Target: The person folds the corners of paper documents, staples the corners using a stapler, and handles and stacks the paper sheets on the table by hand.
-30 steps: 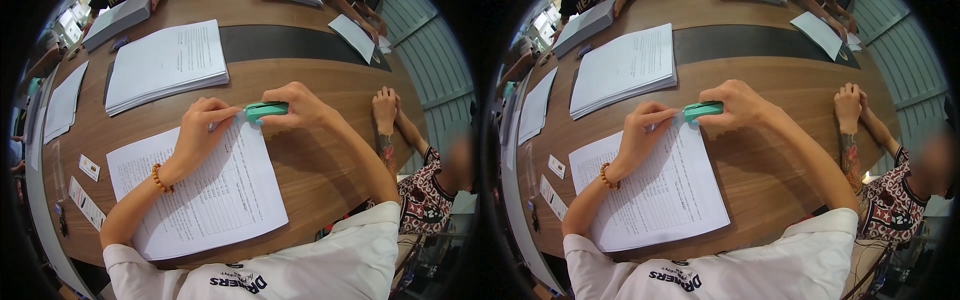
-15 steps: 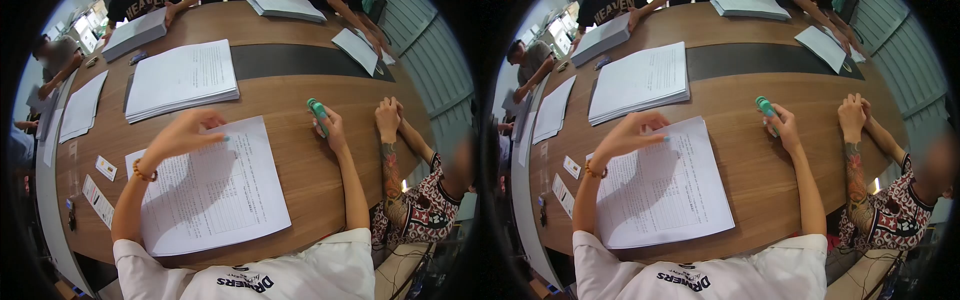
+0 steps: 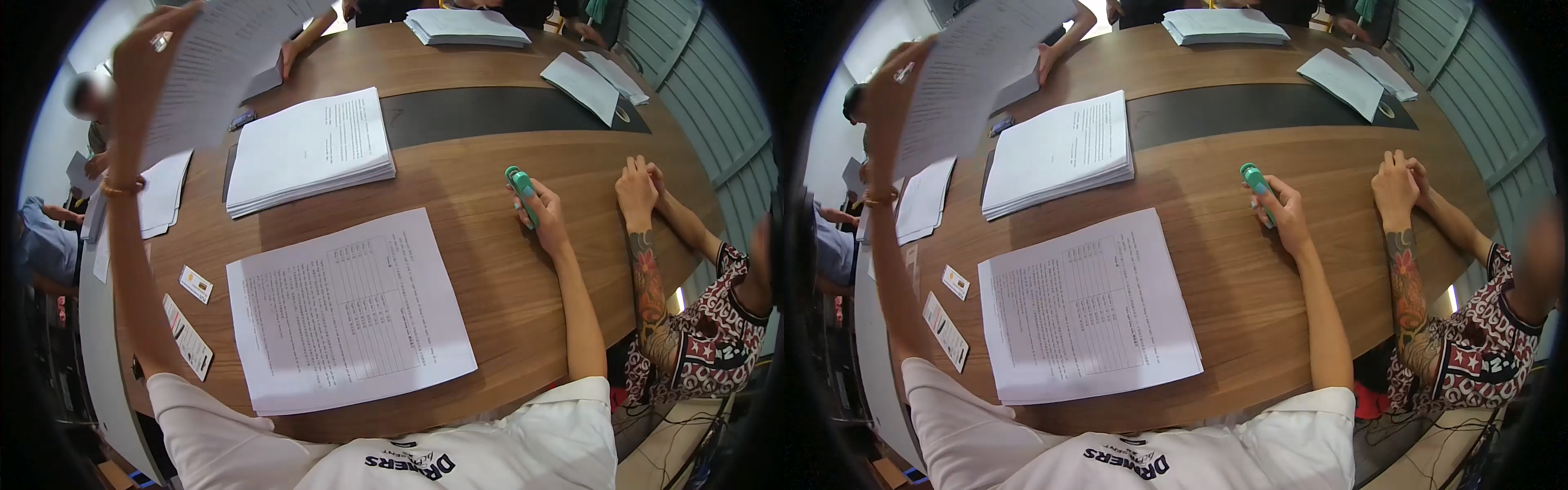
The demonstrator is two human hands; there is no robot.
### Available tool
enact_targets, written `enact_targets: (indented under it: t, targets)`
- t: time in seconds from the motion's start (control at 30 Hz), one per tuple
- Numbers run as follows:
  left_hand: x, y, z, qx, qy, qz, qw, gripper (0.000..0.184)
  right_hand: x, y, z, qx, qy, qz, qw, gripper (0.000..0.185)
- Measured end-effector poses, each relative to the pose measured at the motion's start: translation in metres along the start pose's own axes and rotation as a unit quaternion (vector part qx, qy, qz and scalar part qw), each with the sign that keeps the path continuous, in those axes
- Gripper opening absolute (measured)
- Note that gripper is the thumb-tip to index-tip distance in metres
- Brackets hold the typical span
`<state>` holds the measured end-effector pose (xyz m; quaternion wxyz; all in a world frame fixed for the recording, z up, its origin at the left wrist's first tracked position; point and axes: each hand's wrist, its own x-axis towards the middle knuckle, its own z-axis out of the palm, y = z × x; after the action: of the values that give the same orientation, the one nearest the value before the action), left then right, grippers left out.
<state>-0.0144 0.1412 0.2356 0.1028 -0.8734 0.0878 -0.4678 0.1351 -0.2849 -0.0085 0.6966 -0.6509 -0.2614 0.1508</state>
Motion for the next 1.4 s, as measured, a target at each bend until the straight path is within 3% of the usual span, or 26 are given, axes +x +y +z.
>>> enact_targets:
  t: [0.03,0.1,0.13,0.2,0.27,0.33,0.4,0.97,1.03,1.07,1.13,1.2,1.27,1.33,1.37,1.4]
  targets:
    - [-0.001,0.012,0.009,0.038,0.025,0.064,0.997,0.024,0.000,0.000,0.000,0.003,-0.002,0.000,1.000,0.030]
    - [-0.035,0.027,0.055,0.209,-0.019,0.087,0.974,0.016,0.000,0.002,-0.003,-0.001,-0.005,0.000,1.000,0.035]
    - [-0.056,0.043,0.072,0.143,0.006,0.101,0.985,0.010,0.001,0.004,-0.003,-0.006,-0.010,0.002,1.000,0.040]
    - [-0.102,0.057,0.109,0.016,-0.075,0.070,0.995,0.007,0.001,0.005,-0.002,-0.008,-0.010,-0.003,1.000,0.039]
    - [-0.147,0.073,0.134,-0.014,-0.151,0.047,0.987,0.013,0.001,0.005,-0.003,-0.010,-0.008,-0.008,1.000,0.039]
    - [-0.168,0.080,0.141,-0.006,-0.186,0.104,0.977,0.018,0.001,0.006,-0.002,-0.017,-0.012,-0.012,1.000,0.038]
    - [-0.168,0.082,0.140,-0.018,-0.204,0.058,0.977,0.019,0.001,0.005,-0.002,-0.017,-0.012,-0.013,1.000,0.038]
    - [-0.167,0.076,0.131,-0.024,-0.237,0.112,0.965,0.020,0.000,0.006,0.001,-0.039,-0.005,0.003,0.999,0.030]
    - [-0.166,0.076,0.129,-0.033,-0.245,0.107,0.963,0.020,0.000,0.008,0.009,-0.281,0.052,-0.092,0.954,0.032]
    - [-0.165,0.075,0.127,-0.048,-0.253,0.106,0.961,0.021,0.000,0.009,0.014,-0.281,0.052,-0.092,0.954,0.032]
    - [-0.161,0.077,0.122,-0.068,-0.261,0.104,0.957,0.021,-0.002,0.007,0.025,-0.420,0.098,-0.222,0.875,0.035]
    - [-0.152,0.080,0.115,-0.086,-0.350,0.068,0.930,0.021,-0.006,0.006,0.029,-0.475,0.099,-0.207,0.850,0.038]
    - [-0.146,0.095,0.109,-0.096,-0.317,0.015,0.943,0.021,-0.009,0.005,0.035,-0.574,0.099,-0.181,0.793,0.043]
    - [-0.130,0.125,0.094,-0.106,-0.282,-0.038,0.953,0.021,-0.012,0.000,0.044,-0.586,0.125,-0.199,0.775,0.045]
    - [-0.120,0.146,0.081,-0.265,-0.314,-0.154,0.899,0.024,-0.015,-0.004,0.050,-0.596,0.149,-0.220,0.758,0.046]
    - [-0.116,0.165,0.073,-0.413,-0.333,-0.264,0.806,0.028,-0.020,-0.010,0.061,-0.597,0.146,-0.217,0.758,0.046]
